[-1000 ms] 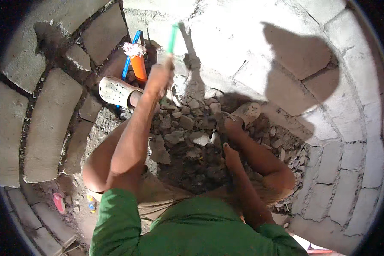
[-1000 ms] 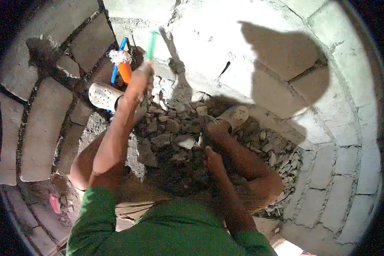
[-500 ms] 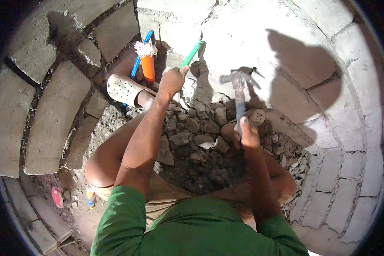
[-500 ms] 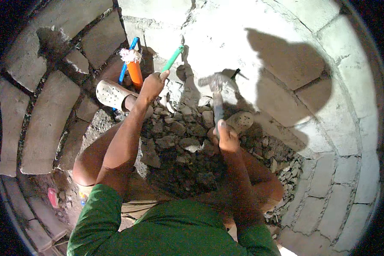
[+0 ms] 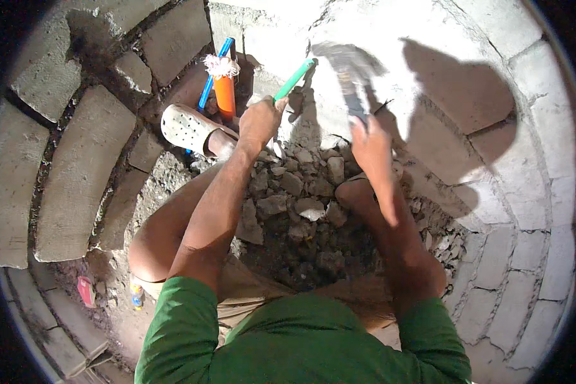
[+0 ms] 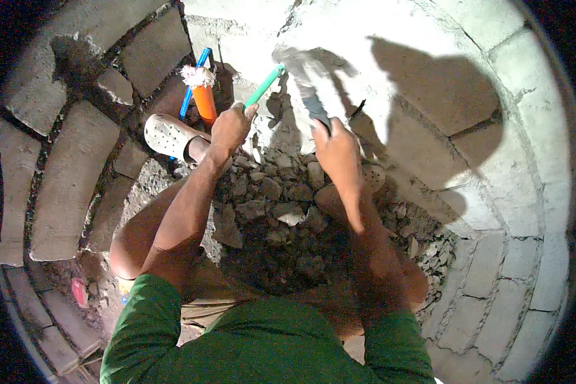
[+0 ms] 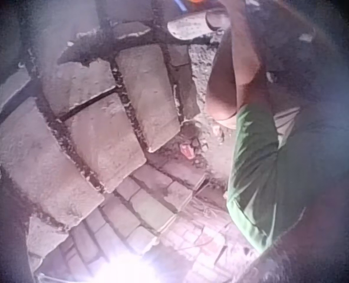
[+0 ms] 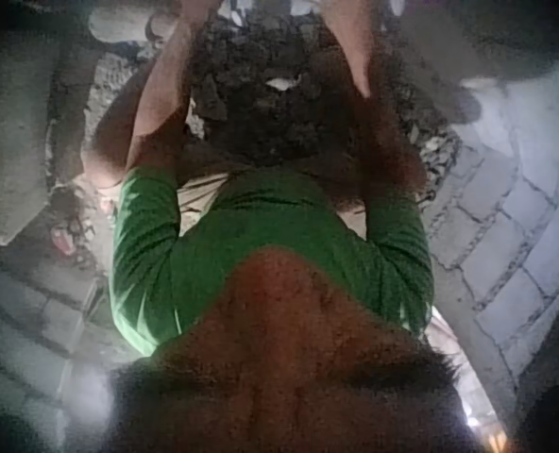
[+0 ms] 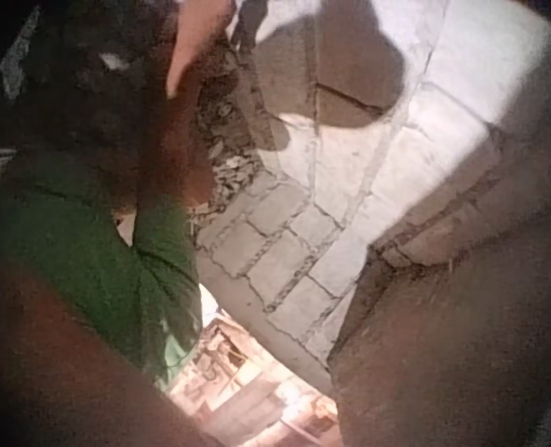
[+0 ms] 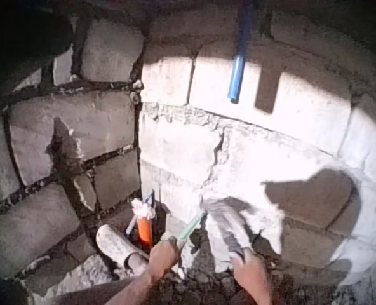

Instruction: The person is using a hammer and a chisel to chip away at the inside of a concrete structure.

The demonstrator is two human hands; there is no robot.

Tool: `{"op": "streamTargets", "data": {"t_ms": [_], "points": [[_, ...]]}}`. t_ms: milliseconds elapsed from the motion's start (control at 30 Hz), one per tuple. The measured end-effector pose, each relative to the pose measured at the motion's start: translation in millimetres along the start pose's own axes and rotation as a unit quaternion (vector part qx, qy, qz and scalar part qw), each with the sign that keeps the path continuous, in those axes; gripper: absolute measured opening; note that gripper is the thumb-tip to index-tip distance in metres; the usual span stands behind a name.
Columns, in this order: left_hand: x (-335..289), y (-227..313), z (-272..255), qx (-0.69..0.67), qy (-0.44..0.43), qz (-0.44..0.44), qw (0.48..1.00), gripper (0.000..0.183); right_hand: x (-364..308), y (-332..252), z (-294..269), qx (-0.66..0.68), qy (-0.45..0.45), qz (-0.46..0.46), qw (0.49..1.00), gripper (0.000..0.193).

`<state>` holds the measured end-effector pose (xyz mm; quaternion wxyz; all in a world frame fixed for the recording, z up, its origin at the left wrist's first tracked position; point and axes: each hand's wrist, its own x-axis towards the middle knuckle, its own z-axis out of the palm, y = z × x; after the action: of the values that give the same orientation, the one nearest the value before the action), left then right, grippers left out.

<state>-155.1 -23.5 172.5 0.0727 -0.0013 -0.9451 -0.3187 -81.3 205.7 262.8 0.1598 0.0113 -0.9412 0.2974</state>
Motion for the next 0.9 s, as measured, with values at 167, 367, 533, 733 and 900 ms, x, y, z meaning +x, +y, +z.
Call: {"op": "streamTargets", "data": {"t_ms": [167, 367, 533, 733, 900], "points": [[-11.3, -48.6, 21.8, -0.012, -0.007, -0.087, 0.996, 0.053, -2.0, 39.9, 26.5, -0.101, -0.084, 0.041, 0.991, 0.048], [-28.6, -68.6, 45.1, -0.056, 0.062, 0.035, 0.996, 0.051, -49.4, 82.1, 20.0, 0.159, -0.071, 0.141, 0.975, 0.038], [-28.5, -32.5, 47.9, -0.009, 0.105, 0.113, 0.988, 0.044, -70.1, 80.7, 8.0, 0.322, -0.078, 0.229, 0.915, 0.034], [-20.7, -13.6, 42.7, 0.009, 0.091, 0.075, 0.993, 0.044, -81.9, 77.7, 4.1, 0.265, -0.05, 0.23, 0.935, 0.033], [-19.7, -5.6, 40.4, 0.004, 0.061, 0.032, 0.998, 0.044, -85.6, 75.1, 0.1, 0.299, -0.058, 0.201, 0.931, 0.033]]}}
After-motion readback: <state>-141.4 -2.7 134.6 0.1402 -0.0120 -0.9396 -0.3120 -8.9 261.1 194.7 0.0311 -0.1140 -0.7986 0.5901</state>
